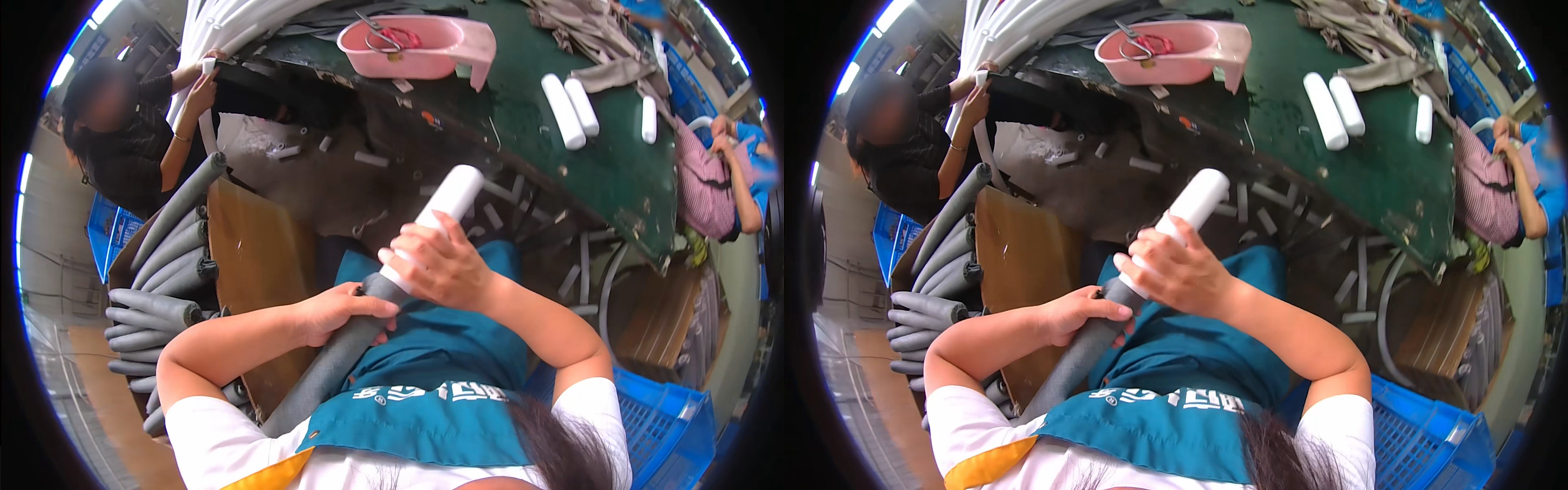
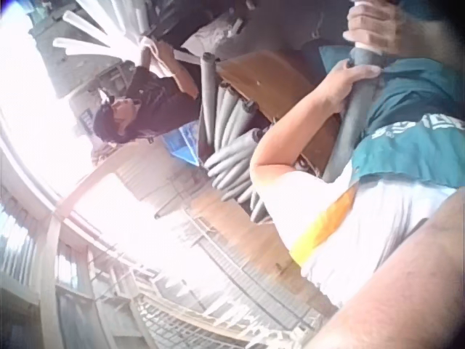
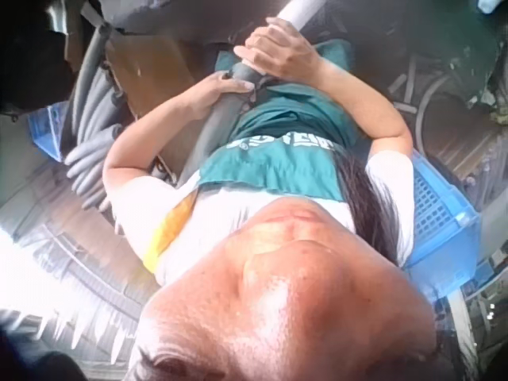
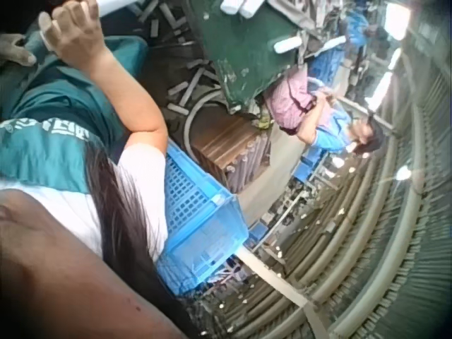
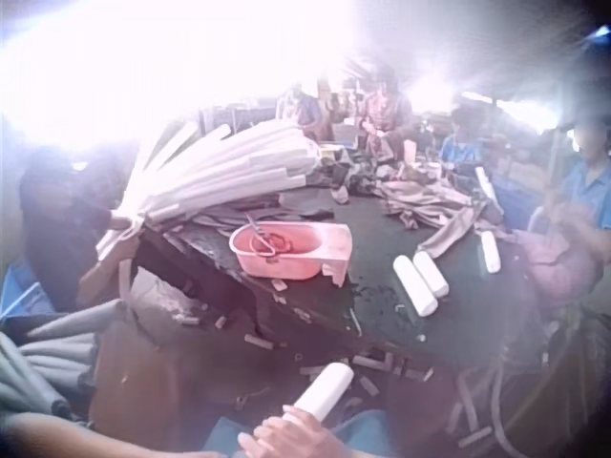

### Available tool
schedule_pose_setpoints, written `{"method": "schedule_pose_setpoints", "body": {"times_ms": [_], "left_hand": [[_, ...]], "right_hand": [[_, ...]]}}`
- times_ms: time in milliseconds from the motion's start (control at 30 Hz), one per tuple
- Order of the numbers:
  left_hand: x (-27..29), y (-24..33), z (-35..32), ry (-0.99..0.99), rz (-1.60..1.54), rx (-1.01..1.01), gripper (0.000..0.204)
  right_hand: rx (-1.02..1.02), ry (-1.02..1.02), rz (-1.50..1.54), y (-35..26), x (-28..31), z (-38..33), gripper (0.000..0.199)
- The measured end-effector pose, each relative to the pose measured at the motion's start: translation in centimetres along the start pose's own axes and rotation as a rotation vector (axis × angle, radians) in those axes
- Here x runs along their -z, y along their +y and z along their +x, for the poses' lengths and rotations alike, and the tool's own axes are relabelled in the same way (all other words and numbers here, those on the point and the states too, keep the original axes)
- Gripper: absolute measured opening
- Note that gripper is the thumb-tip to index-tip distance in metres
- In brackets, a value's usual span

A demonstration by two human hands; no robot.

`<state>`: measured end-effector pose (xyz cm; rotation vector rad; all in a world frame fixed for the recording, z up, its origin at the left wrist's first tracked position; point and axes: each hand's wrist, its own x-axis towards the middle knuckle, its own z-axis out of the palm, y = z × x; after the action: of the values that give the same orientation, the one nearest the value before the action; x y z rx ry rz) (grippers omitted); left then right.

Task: The person repeatedly inserts white foam cylinders into gray fabric sleeves, ties off the ends with string, and trims excess string with scissors. The finished units are placed into a blue crate. The person also handles loose strings and small cut pieces on the workbench.

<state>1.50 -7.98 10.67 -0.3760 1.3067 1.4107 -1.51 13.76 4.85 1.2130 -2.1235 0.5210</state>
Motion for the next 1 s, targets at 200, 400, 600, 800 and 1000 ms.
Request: {"method": "schedule_pose_setpoints", "body": {"times_ms": [200,400,600,800,1000], "left_hand": [[4.1,0.5,-1.6,0.318,-0.323,-0.211,0.053],[5.5,1.5,-4.9,0.212,-0.374,-0.461,0.066],[7.0,1.3,-5.7,0.083,-0.436,-0.515,0.065],[6.5,1.6,-5.3,0.040,-0.402,-0.504,0.063],[5.7,2.1,-4.1,0.291,-0.313,-0.473,0.061]], "right_hand": [[-0.212,0.166,0.053,12.7,0.7,6.3,0.021],[-0.349,-0.150,-0.545,24.0,-7.0,18.5,0.021],[-0.772,-0.668,-0.251,33.1,-10.6,22.6,0.069],[-0.625,0.060,-0.048,31.1,-7.3,18.3,0.050],[-0.853,-0.099,1.179,8.8,0.9,4.9,0.029]]}}
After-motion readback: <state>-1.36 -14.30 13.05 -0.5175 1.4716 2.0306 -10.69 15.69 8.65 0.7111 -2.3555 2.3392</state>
